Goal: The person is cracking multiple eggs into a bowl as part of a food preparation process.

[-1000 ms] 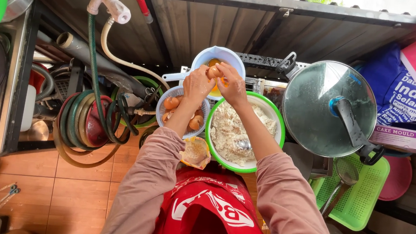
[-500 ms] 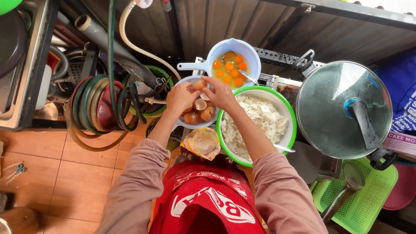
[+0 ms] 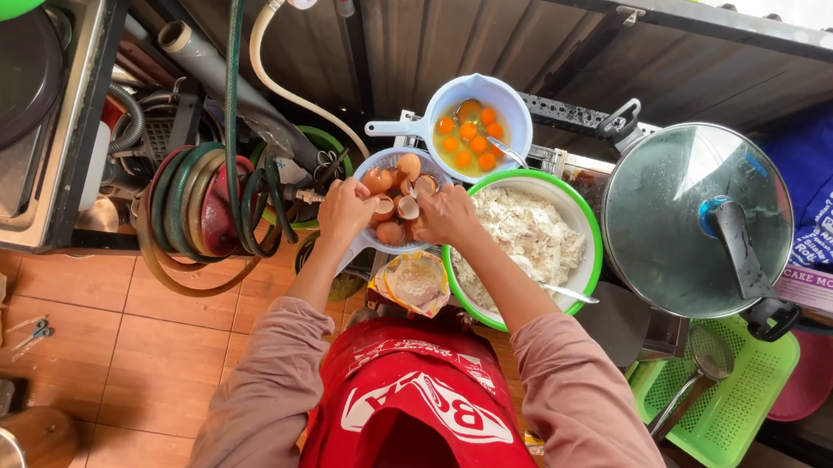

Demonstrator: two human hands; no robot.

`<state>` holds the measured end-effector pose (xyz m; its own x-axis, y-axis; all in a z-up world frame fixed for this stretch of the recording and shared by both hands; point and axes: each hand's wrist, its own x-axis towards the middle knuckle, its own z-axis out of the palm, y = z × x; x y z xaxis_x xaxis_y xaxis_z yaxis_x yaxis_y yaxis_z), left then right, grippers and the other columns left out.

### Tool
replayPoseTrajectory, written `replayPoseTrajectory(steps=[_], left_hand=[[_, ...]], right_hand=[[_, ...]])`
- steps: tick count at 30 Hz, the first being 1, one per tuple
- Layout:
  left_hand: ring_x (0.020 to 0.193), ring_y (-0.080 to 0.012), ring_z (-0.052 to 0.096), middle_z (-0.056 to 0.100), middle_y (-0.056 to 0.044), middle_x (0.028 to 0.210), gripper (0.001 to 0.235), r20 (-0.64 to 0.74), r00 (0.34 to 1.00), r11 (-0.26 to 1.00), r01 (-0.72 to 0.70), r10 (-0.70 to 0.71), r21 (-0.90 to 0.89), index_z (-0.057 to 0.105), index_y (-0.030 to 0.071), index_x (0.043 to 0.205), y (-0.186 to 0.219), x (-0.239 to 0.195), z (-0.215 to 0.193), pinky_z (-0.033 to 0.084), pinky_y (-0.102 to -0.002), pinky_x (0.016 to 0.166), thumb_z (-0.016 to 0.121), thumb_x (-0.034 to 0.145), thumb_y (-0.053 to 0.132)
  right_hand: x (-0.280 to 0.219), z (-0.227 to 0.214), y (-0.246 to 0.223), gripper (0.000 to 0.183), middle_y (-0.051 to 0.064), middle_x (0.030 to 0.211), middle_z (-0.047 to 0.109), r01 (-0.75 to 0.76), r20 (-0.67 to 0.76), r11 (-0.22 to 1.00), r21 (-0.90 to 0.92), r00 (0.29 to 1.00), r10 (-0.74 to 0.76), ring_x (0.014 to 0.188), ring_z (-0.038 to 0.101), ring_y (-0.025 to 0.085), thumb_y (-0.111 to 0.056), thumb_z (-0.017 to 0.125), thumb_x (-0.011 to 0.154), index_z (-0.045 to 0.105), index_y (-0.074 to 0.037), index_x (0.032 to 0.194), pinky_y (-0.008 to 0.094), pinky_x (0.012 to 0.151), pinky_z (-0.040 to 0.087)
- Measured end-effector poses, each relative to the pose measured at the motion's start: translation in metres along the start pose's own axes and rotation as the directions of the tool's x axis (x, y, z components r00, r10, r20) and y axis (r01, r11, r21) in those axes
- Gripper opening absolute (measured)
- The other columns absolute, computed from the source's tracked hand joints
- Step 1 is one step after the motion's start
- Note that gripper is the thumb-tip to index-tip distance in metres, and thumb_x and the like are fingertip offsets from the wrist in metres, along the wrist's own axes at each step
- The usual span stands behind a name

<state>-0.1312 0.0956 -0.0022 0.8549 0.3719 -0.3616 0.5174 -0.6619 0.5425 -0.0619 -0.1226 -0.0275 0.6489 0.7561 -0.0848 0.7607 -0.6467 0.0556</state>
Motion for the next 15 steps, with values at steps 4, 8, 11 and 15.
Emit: replayPoseTrajectory(steps=[4, 8, 11, 15], left_hand=[[0.112, -0.0237, 0.066, 0.059, 0.004, 0.103, 0.027, 0.030, 0.999, 1.000, 0.009, -0.010, 0.020, 0.066, 0.027, 0.093, -0.008, 0.003, 0.008, 0.056, -0.042, 0.096, 0.074, 0.078, 0.048], [0.113, -0.0269, 0.066, 0.061, 0.001, 0.106, 0.028, 0.036, 0.999, 1.000, -0.005, 0.004, 0.030, 0.066, 0.026, 0.101, -0.001, -0.005, 0.003, 0.055, -0.044, 0.096, 0.073, 0.083, 0.045], [0.114, -0.0294, 0.067, 0.061, -0.002, 0.106, 0.027, 0.030, 0.999, 1.000, -0.023, 0.023, 0.005, 0.066, 0.023, 0.105, 0.010, -0.010, -0.007, 0.055, -0.045, 0.095, 0.073, 0.086, 0.040], [0.111, -0.0282, 0.068, 0.063, -0.001, 0.102, 0.026, 0.031, 0.999, 0.999, -0.027, 0.028, -0.039, 0.066, 0.021, 0.104, 0.003, -0.001, 0.001, 0.055, -0.044, 0.094, 0.073, 0.086, 0.039]], right_hand=[[0.010, -0.012, -0.002, 0.063, 0.010, 0.062, 0.061, -0.106, -0.077, 0.977, 0.186, 0.990, 0.122, 0.070, 0.067, 0.037, -0.065, 0.060, 0.068, 0.050, -0.013, 0.102, 0.048, 0.063, 0.050], [0.022, -0.042, -0.001, 0.065, 0.017, 0.086, 0.073, -0.255, 0.179, 0.822, 0.509, 0.966, 0.188, 0.092, 0.072, 0.042, -0.076, 0.066, 0.071, 0.061, -0.022, 0.106, 0.051, 0.082, 0.057], [0.029, -0.056, -0.003, 0.065, 0.014, 0.090, 0.074, -0.302, 0.218, 0.740, 0.601, 0.953, 0.211, 0.096, 0.072, 0.041, -0.075, 0.071, 0.072, 0.059, -0.020, 0.105, 0.051, 0.087, 0.056], [0.038, -0.009, 0.006, 0.043, 0.015, 0.087, 0.075, -0.326, 0.255, 0.690, 0.647, 0.944, 0.207, 0.094, 0.072, 0.042, -0.056, 0.056, 0.096, 0.065, -0.014, 0.098, 0.052, 0.084, 0.057]])
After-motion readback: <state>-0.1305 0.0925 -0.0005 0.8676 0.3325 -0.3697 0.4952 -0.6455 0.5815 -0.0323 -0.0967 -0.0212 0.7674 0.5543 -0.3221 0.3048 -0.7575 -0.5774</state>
